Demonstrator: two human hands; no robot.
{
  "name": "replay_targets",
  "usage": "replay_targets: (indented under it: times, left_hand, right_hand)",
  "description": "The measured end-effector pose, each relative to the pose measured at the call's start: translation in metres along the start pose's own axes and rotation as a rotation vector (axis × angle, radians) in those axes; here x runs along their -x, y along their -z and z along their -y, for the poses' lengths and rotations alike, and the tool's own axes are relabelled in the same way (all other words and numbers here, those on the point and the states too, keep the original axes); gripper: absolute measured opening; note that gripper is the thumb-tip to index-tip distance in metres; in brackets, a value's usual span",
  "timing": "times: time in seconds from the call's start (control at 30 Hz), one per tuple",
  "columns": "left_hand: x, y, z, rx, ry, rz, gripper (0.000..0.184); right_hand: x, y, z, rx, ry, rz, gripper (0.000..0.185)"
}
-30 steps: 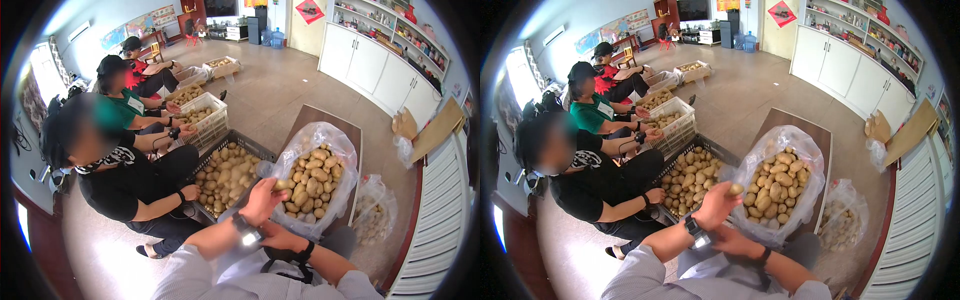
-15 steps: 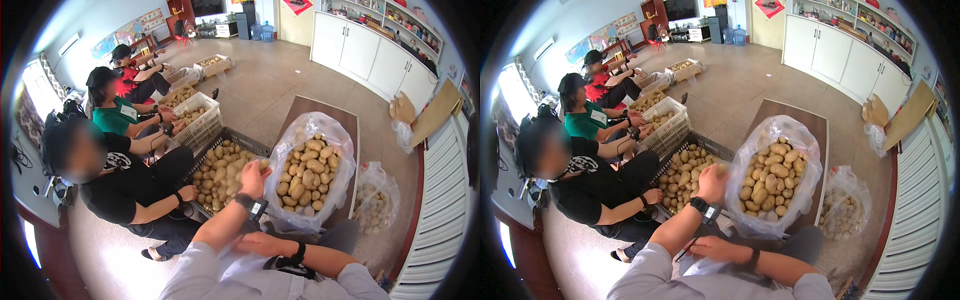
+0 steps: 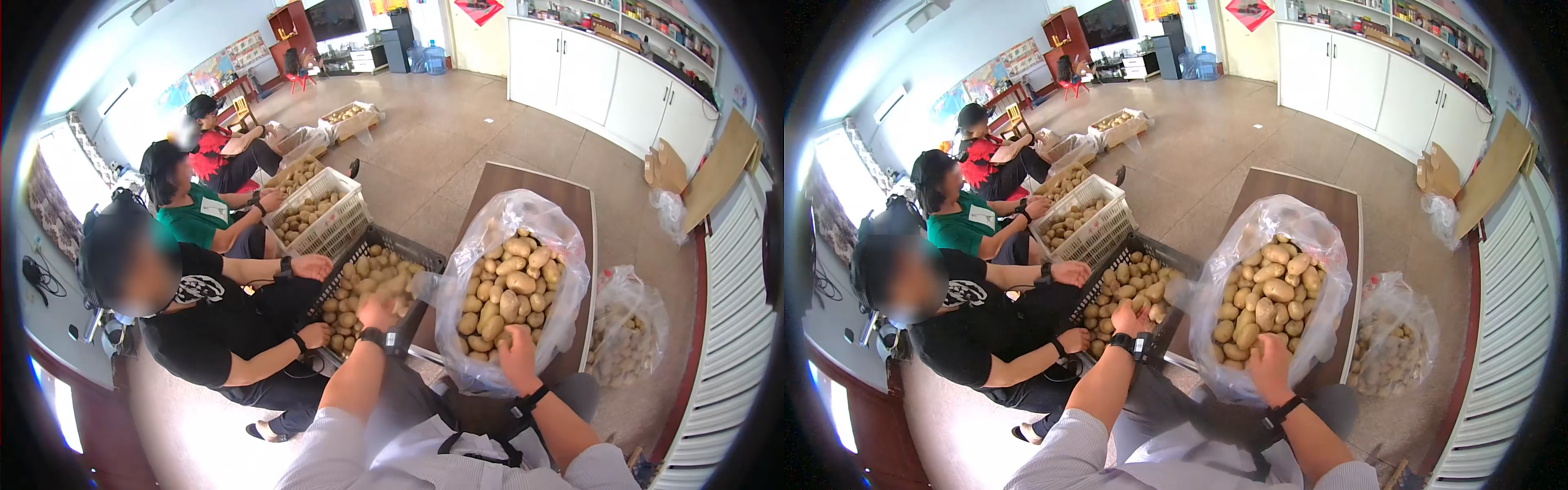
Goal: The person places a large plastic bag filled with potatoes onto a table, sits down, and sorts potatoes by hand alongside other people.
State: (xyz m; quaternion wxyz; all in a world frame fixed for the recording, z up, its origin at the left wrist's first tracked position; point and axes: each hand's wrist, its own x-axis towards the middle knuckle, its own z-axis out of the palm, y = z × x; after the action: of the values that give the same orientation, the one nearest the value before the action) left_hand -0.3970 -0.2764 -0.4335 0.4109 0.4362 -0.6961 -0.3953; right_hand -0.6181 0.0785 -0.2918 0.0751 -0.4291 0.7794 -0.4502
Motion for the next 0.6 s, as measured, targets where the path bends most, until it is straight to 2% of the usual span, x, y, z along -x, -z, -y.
replay_targets:
  times: [0.03, 0.07, 0.13, 0.2, 0.23, 0.3, 0.37, 0.43, 0.5, 0.53, 0.6]
  left_hand:
    - [-0.003, 0.003, -0.002, 0.026, 0.057, -0.053, 0.026]
    - [-0.004, 0.006, -0.004, 0.104, 0.126, -0.06, 0.025]
    - [-0.001, 0.018, -0.054, 0.601, 0.533, -0.187, 0.023]
    - [0.004, 0.026, -0.083, 0.734, 0.672, -0.29, 0.021]
    - [0.003, 0.028, -0.065, 0.718, 0.687, -0.272, 0.02]
    - [-0.007, 0.028, 0.019, 0.438, 0.523, -0.151, 0.019]
    - [-0.026, 0.03, 0.109, 0.105, 0.261, -0.041, 0.018]
    - [-0.029, 0.029, 0.111, 0.024, 0.246, -0.034, 0.018]
    - [-0.011, 0.035, 0.028, -0.854, 0.158, 0.174, 0.029]
    - [-0.005, 0.037, -0.006, -1.011, 0.119, 0.232, 0.036]
    - [0.003, 0.039, -0.049, -1.121, 0.113, 0.272, 0.05]
  right_hand:
    - [-0.002, 0.005, -0.009, 0.097, 0.057, -0.108, 0.035]
    - [-0.003, 0.01, -0.018, 0.09, 0.054, -0.109, 0.035]
    - [0.0, 0.015, -0.031, 0.268, 0.035, -0.102, 0.04]
    - [0.005, 0.019, -0.037, 0.313, 0.0, -0.075, 0.043]
    - [0.006, 0.021, -0.038, 0.365, -0.029, -0.052, 0.045]
    - [0.011, 0.02, -0.044, 0.404, -0.057, -0.024, 0.047]
    - [0.016, 0.02, -0.048, 0.444, -0.086, 0.001, 0.049]
    - [0.014, 0.02, -0.046, 0.568, -0.098, 0.027, 0.053]
    - [0.013, 0.023, -0.044, 0.568, -0.126, 0.043, 0.053]
    - [0.013, 0.024, -0.043, 0.568, -0.153, 0.058, 0.053]
    - [0.013, 0.025, -0.041, 0.6, -0.181, 0.086, 0.051]
